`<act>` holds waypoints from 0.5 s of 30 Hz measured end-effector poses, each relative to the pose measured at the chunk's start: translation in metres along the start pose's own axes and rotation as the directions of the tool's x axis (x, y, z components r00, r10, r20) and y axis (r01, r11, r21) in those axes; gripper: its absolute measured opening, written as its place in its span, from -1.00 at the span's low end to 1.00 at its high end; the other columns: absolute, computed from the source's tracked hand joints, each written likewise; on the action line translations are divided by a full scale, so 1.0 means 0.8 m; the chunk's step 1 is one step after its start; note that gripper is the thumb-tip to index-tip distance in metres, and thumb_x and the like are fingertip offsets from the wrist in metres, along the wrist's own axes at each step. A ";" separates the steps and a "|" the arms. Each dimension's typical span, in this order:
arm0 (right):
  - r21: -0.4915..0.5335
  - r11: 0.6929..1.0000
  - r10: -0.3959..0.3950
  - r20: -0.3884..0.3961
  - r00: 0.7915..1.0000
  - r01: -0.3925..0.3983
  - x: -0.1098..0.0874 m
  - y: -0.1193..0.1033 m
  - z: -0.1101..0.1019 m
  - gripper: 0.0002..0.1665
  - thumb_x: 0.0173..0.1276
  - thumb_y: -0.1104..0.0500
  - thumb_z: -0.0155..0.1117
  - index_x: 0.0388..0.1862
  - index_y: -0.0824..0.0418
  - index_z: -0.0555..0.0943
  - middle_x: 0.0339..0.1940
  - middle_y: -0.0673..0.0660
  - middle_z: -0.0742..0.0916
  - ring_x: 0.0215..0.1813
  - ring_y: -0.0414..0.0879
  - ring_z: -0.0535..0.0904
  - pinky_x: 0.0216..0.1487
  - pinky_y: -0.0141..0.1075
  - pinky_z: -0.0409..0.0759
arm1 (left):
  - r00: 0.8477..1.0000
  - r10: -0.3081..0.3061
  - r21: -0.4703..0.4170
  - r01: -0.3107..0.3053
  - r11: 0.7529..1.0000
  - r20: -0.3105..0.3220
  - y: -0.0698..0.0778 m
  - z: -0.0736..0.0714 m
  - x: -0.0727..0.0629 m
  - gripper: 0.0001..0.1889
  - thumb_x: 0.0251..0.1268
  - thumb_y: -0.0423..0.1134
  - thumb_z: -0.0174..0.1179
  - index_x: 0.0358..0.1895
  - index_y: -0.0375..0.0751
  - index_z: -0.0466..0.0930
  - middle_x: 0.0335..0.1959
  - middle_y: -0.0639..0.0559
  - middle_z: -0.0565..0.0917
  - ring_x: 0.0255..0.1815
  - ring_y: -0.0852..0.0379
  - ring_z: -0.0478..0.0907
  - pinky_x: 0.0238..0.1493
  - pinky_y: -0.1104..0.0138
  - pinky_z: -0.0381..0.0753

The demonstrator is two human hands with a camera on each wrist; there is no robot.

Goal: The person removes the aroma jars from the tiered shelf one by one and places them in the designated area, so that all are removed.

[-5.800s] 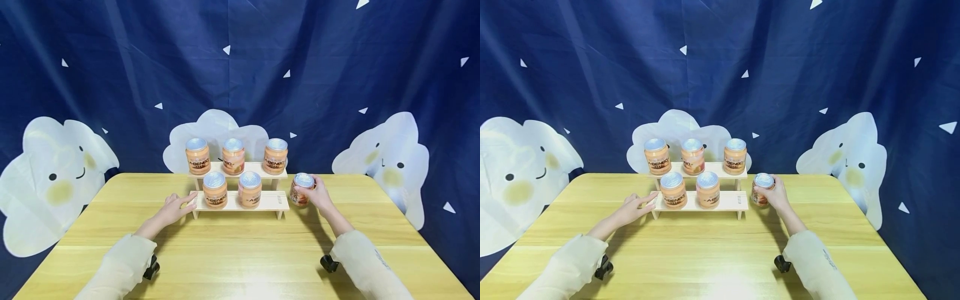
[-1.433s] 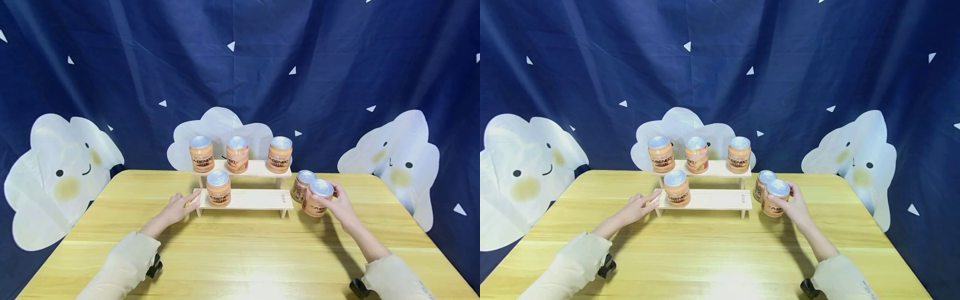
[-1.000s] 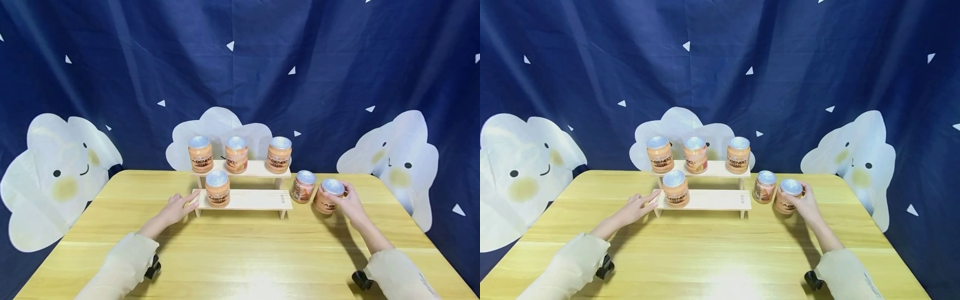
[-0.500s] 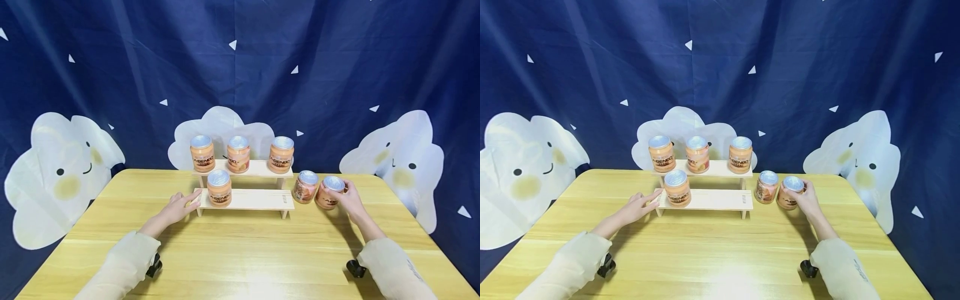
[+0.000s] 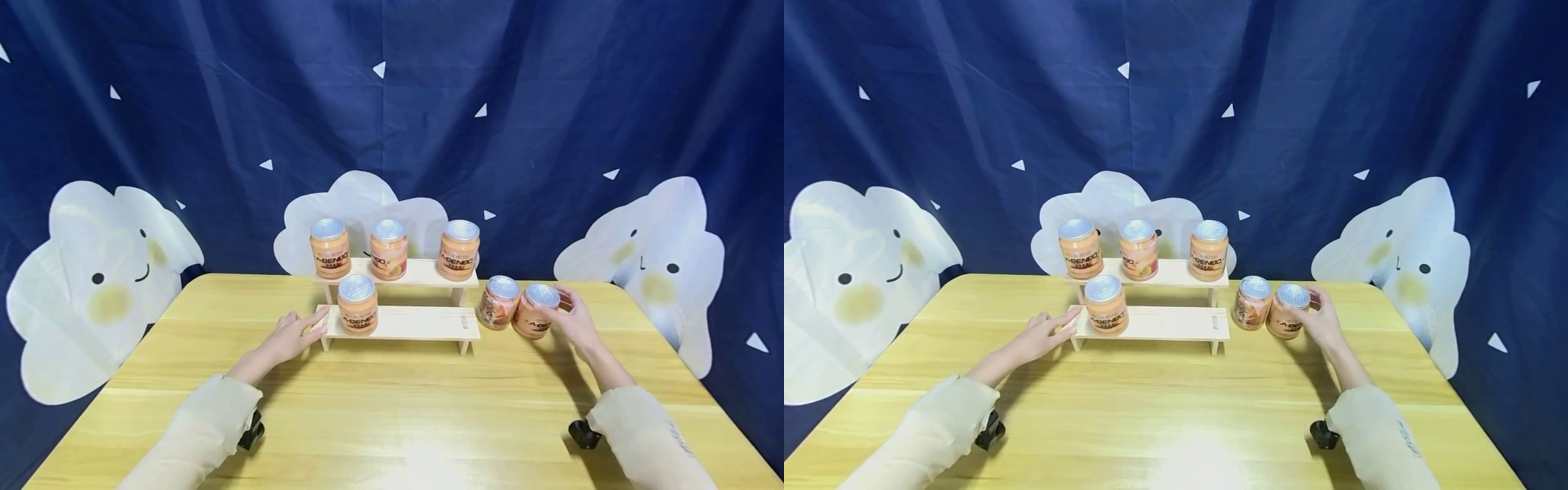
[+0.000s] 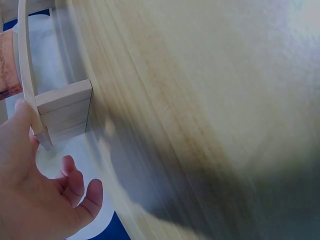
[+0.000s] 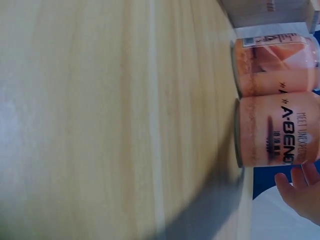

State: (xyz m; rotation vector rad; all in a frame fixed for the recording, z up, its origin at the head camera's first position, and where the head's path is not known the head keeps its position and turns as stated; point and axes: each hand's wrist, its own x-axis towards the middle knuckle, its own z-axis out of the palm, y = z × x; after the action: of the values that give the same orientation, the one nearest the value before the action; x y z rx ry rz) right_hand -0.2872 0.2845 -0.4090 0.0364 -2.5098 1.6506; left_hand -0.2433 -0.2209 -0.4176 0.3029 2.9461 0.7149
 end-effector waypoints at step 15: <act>0.231 0.964 -0.125 -0.034 0.992 0.129 -0.023 -0.044 -0.024 -0.52 0.27 0.27 0.18 0.04 -0.18 0.32 -0.14 -0.27 0.49 -0.06 -0.32 0.33 -0.14 -0.64 0.31 | 1.000 0.014 0.011 -0.014 1.000 0.001 0.004 -0.002 -0.001 -0.42 0.36 0.08 -0.08 0.38 -0.03 0.15 -0.36 -0.15 0.35 -0.29 -0.04 0.20 -0.28 0.17 0.23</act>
State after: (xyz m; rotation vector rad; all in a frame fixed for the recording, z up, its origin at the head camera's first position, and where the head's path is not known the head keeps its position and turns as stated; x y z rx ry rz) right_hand -0.2634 0.2867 -0.3718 0.2007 -2.2353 1.8710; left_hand -0.2422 -0.2191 -0.4143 0.3255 2.9509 0.7004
